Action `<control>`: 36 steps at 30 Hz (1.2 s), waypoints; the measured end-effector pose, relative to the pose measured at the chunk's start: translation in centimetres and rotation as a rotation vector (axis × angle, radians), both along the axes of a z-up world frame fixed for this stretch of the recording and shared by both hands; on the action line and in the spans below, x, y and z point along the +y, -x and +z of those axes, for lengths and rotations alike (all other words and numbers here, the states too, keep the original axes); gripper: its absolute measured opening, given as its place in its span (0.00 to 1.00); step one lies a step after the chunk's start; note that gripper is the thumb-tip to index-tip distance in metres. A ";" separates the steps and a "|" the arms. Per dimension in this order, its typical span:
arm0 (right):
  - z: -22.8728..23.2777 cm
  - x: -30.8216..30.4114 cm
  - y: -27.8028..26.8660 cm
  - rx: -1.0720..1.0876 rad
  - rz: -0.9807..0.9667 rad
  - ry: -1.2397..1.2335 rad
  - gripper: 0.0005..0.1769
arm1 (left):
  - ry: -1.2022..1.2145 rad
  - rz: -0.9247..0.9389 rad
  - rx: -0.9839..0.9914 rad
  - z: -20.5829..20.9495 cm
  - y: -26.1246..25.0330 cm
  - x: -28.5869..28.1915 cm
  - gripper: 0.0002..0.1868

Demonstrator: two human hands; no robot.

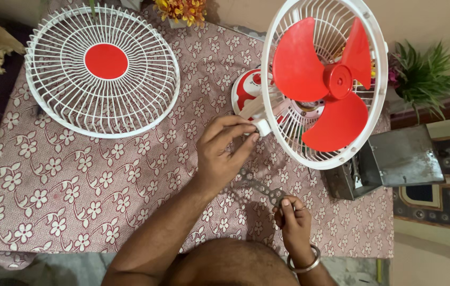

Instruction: The person uses pliers and a screwdriver to adjust and tighten components on a small table fan. They manipulate the fan blades and housing while working on the motor area, occasionally reaching into a nearby toolbox for tools.

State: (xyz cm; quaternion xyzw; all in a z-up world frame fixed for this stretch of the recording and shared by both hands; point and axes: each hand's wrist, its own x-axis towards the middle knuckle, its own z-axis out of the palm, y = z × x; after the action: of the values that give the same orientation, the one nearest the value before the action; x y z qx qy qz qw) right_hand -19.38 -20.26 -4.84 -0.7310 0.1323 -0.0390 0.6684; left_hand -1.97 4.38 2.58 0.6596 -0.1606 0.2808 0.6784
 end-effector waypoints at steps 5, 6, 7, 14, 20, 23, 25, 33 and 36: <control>0.4 0.4 0.4 0.058 -0.044 -0.058 0.10 | 0.015 -0.003 0.007 0.1 0.4 0.1 0.09; 0.5 0.5 0.3 0.065 -0.051 -0.069 0.09 | 0.018 -0.001 0.013 0.2 0.4 0.1 0.09; 0.5 0.6 0.4 0.070 -0.054 -0.058 0.10 | 0.025 -0.006 0.015 0.3 0.4 0.2 0.09; 0.6 0.8 0.4 0.092 -0.072 -0.058 0.10 | -0.022 0.012 0.051 1.8 0.6 0.8 0.08; 0.5 0.7 0.4 0.117 -0.114 -0.096 0.09 | -0.033 0.030 0.046 1.9 0.4 0.6 0.07; 0.2 0.6 0.7 0.114 -0.131 -0.107 0.09 | -0.081 0.038 -0.001 1.4 0.3 0.4 0.12; 0.1 0.6 0.7 0.103 -0.128 -0.085 0.09 | -0.118 -0.015 0.006 0.6 -0.3 0.1 0.16; 0.4 0.4 0.9 0.065 -0.079 -0.042 0.10 | -0.256 -0.076 0.059 -4.7 -3.5 -2.8 0.32; 0.4 0.5 1.0 0.074 -0.115 -0.093 0.09 | -0.167 0.011 0.001 -5.4 -4.0 -3.9 0.32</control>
State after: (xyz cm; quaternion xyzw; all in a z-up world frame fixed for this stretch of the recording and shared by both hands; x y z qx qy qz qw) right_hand -20.41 -19.81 -4.45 -0.6912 0.2002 -0.0444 0.6930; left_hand 1.99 0.50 -2.86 0.7148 -0.1796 0.2697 0.6198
